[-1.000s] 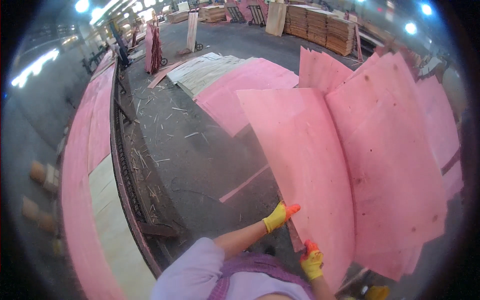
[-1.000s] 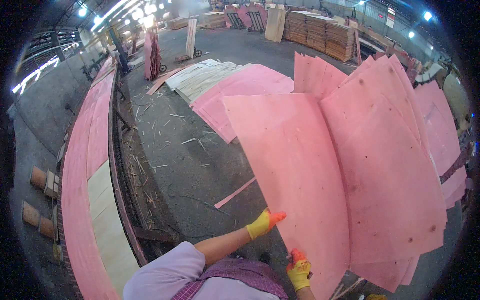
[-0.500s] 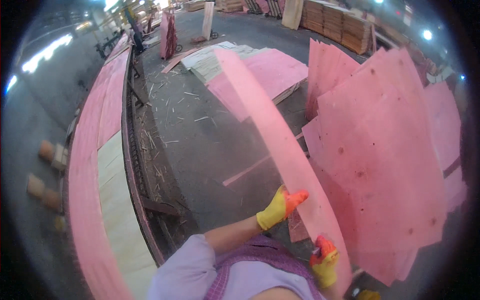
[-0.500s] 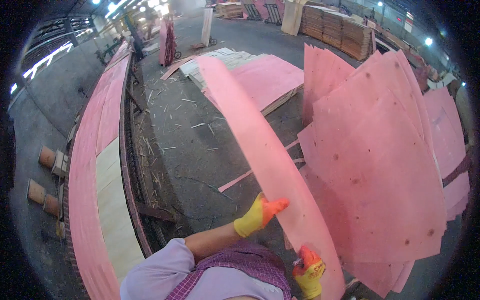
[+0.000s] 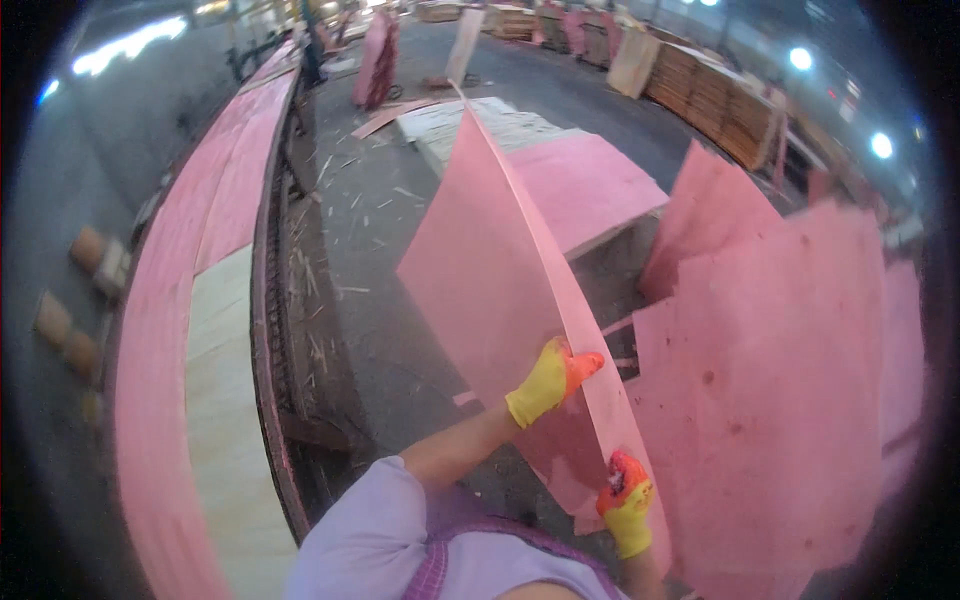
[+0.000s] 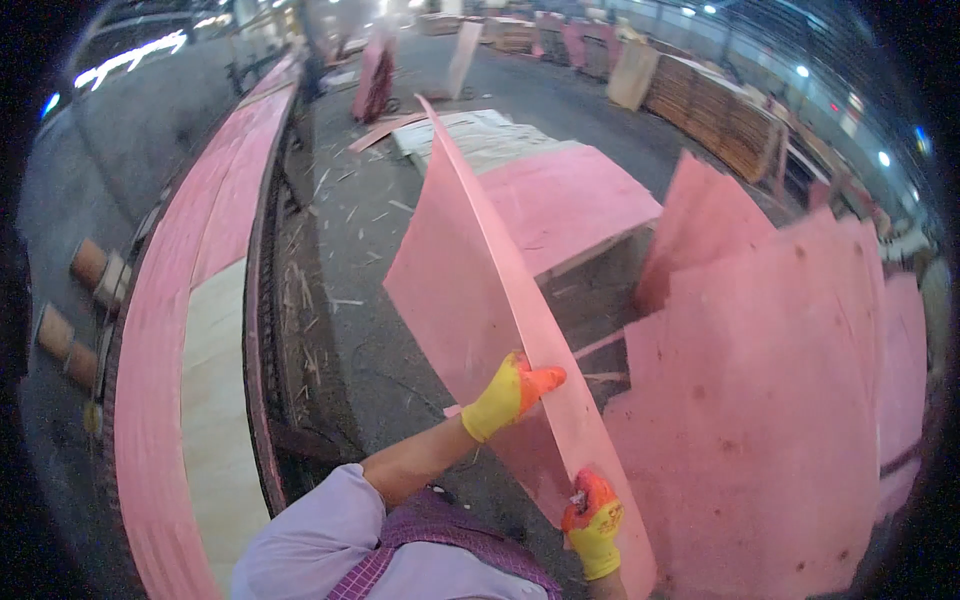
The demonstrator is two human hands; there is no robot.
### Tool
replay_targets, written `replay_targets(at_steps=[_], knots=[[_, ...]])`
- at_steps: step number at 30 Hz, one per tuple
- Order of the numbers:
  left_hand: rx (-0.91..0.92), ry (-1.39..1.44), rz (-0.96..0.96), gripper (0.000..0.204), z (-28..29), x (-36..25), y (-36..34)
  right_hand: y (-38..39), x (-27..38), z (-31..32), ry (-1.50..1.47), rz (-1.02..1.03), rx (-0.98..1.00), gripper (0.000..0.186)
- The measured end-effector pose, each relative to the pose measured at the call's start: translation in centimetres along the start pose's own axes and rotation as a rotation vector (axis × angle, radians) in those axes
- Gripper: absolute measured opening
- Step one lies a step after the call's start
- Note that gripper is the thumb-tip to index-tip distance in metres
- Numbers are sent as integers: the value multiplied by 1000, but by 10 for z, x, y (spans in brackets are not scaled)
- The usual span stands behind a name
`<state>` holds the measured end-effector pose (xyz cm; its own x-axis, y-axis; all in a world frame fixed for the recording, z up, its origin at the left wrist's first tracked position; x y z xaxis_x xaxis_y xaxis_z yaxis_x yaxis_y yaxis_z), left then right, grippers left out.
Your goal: Trimming and organizing thin sheets of wood veneer on a long worktable in a factory setting.
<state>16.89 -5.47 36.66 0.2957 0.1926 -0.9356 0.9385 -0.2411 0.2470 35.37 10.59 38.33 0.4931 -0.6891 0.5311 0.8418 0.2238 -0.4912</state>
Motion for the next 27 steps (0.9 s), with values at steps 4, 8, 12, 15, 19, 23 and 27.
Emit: replay_targets(at_steps=[4,8,12,15,19,23,27], knots=[[-145,-53,-169,34,97,-65,4,-78,41,-59,-90,203,-44,43],[-470,-186,-440,18,228,-138,44,-167,118,-124,-218,519,-46,41],[-501,133,-371,20,309,-204,144,-228,182,-204,-334,787,125,39],[-374,787,-624,39,366,-178,182,-264,222,-260,-361,885,279,40],[-607,725,-800,47,429,-129,247,-305,265,-335,-509,1191,442,44],[-871,910,-975,36,432,-98,270,-340,291,-415,-482,1427,522,47],[-1731,600,-701,30,452,-37,233,-383,276,-511,-557,1377,625,47]])
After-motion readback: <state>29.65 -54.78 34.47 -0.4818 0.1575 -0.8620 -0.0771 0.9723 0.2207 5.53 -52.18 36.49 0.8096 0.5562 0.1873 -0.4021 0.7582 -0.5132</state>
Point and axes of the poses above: each hand's wrist, its own y-axis away from the middle knuckle, its own z-axis out of the back of the hand, x = y × z, the point moved 8 cm from there along -y, towards the middle knuckle, and after that the axes turned 14 degrees about z, right-handed, at the moved point
